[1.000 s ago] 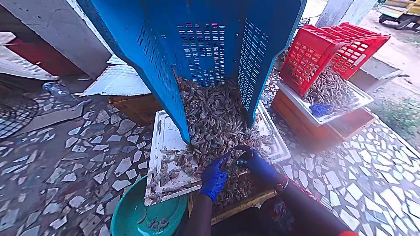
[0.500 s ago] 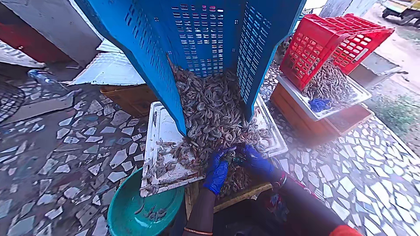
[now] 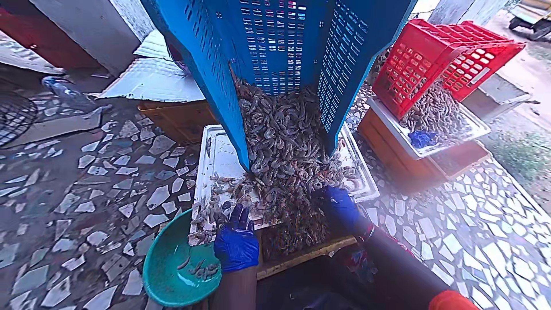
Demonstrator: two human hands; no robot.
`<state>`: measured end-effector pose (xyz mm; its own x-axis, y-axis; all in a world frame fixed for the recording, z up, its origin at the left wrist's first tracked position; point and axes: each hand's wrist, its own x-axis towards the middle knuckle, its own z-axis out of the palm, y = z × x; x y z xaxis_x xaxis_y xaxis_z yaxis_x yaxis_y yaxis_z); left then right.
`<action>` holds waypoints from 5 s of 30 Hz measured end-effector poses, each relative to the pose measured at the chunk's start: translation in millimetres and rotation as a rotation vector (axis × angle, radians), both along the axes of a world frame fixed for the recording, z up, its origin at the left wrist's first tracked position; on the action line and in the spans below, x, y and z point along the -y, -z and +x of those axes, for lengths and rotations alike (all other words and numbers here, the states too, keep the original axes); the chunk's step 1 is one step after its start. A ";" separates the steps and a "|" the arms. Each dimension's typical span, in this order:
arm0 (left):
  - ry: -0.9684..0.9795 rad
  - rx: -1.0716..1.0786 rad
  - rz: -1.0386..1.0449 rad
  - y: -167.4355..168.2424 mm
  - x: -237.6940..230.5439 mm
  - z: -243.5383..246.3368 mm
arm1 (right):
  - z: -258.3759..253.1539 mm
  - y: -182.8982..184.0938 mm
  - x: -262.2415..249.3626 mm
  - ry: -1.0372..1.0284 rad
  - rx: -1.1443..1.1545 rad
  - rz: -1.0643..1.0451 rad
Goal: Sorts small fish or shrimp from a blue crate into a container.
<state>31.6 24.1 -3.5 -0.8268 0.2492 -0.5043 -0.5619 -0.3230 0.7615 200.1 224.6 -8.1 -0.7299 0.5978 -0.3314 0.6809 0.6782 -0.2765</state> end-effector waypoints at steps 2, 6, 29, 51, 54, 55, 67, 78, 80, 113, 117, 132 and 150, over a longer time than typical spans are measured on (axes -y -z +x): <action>-0.214 0.135 0.041 10.6 21.2 -15.1 | -15.5 6.5 5.2 0.054 0.109 0.011; -0.332 0.134 0.009 15.0 27.5 -24.5 | -47.2 22.0 15.3 0.068 0.184 0.040; 1.041 -1.164 -1.033 13.3 -81.8 53.9 | -7.7 -18.6 -4.2 0.084 -0.145 -0.288; 1.086 -0.747 -0.738 2.2 -50.0 34.2 | 33.9 -31.3 -2.8 -0.011 -0.193 -0.302; 0.977 -0.672 -0.224 3.0 -53.4 49.2 | 27.8 -26.7 5.0 -0.085 -0.208 -0.191; 0.927 -0.616 -0.126 -0.6 -57.9 56.6 | 22.5 -30.4 11.2 -0.086 -0.271 -0.186; 0.471 -0.230 -0.115 -69.7 -49.4 40.1 | 48.1 -33.8 29.1 -0.150 -0.600 0.093; 0.588 -0.630 -1.548 23.9 115.2 -49.0 | -9.2 22.4 14.0 -0.303 0.042 0.040; 0.543 -0.681 -1.503 3.5 98.4 -51.1 | -7.9 26.8 17.2 -0.342 0.050 0.064; 1.057 -0.766 -0.875 -7.2 -67.5 63.4 | 0.8 -2.4 30.4 0.679 -0.773 -0.829; 0.938 -0.850 -0.859 -3.4 -68.3 69.3 | -1.3 -6.8 45.5 0.701 -0.759 -0.687; 0.746 -1.045 -0.673 -5.8 -56.4 72.1 | 10.5 -29.9 41.0 0.462 -0.752 -0.579; 1.500 -0.860 -1.264 -20.0 -46.2 57.7 | 23.6 -22.5 25.5 0.355 -0.631 -0.559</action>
<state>89.3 70.3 16.5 -0.4325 0.6843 -0.5871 0.6721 0.6787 0.2961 223.7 199.1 14.4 -0.6777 0.6942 -0.2423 0.4352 0.1130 -0.8932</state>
